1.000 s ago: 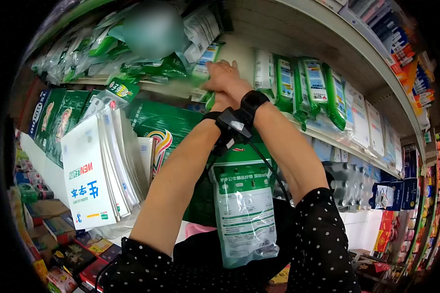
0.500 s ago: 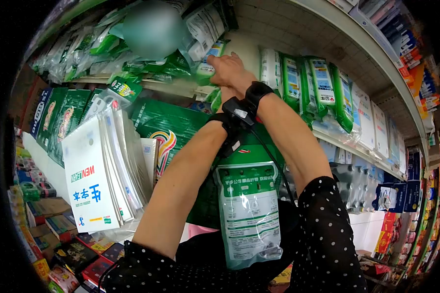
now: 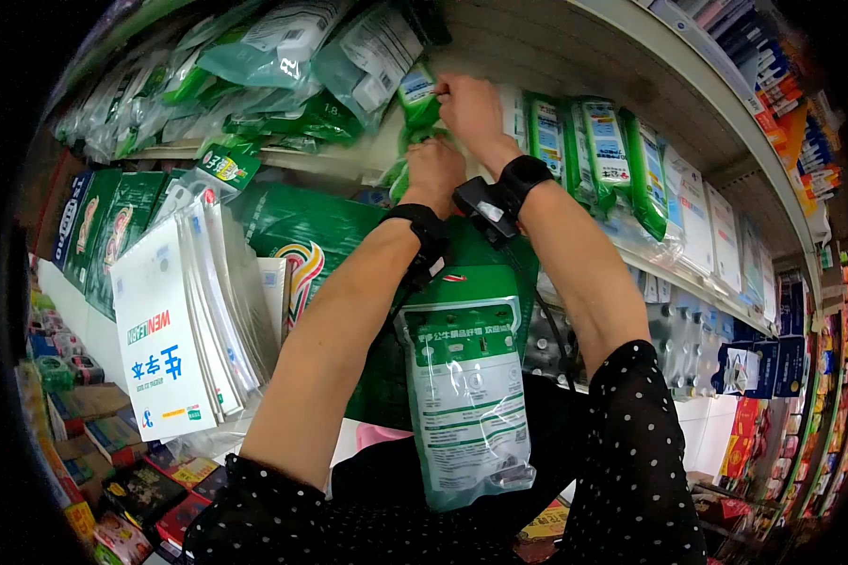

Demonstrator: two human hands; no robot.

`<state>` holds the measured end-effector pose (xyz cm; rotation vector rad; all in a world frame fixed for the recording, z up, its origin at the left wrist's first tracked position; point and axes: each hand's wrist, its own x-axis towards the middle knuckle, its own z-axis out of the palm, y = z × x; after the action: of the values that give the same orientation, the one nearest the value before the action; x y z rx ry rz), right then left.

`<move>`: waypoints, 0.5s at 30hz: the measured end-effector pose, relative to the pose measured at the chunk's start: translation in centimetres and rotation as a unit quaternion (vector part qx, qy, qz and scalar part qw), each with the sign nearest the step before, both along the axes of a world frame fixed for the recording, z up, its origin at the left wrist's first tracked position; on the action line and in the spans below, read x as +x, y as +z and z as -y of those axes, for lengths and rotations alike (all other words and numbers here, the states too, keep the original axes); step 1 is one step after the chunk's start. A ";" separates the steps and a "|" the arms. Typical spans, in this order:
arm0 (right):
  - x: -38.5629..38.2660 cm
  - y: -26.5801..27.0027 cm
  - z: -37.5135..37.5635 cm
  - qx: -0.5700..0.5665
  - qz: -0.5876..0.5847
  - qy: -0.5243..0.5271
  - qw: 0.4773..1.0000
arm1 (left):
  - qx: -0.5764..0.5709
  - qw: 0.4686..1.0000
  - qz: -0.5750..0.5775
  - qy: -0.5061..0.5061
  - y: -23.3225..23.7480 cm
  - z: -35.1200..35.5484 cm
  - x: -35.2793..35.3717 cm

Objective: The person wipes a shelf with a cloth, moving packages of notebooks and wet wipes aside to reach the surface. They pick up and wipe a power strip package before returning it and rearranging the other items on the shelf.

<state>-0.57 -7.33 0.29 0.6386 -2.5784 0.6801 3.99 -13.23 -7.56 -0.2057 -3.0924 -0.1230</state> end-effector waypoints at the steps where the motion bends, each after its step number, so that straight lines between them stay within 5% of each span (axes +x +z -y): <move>1: -0.2 0.2 -0.9 -0.009 -0.001 -0.009 1.000 | -0.038 0.999 -0.010 -0.001 0.4 0.0 0.6; 5: -0.1 1.5 -4.2 -0.012 -0.039 -0.050 0.998 | -0.045 0.979 -0.190 0.061 -2.2 -0.5 0.2; 15: 3.4 1.1 -11.8 0.092 -0.052 -0.101 0.989 | -0.078 0.989 -0.128 0.012 -3.4 -0.2 -1.5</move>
<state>2.84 4.46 1.39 0.4463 -2.5805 0.3365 2.53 -13.07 -10.93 -0.1725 -2.8475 0.1350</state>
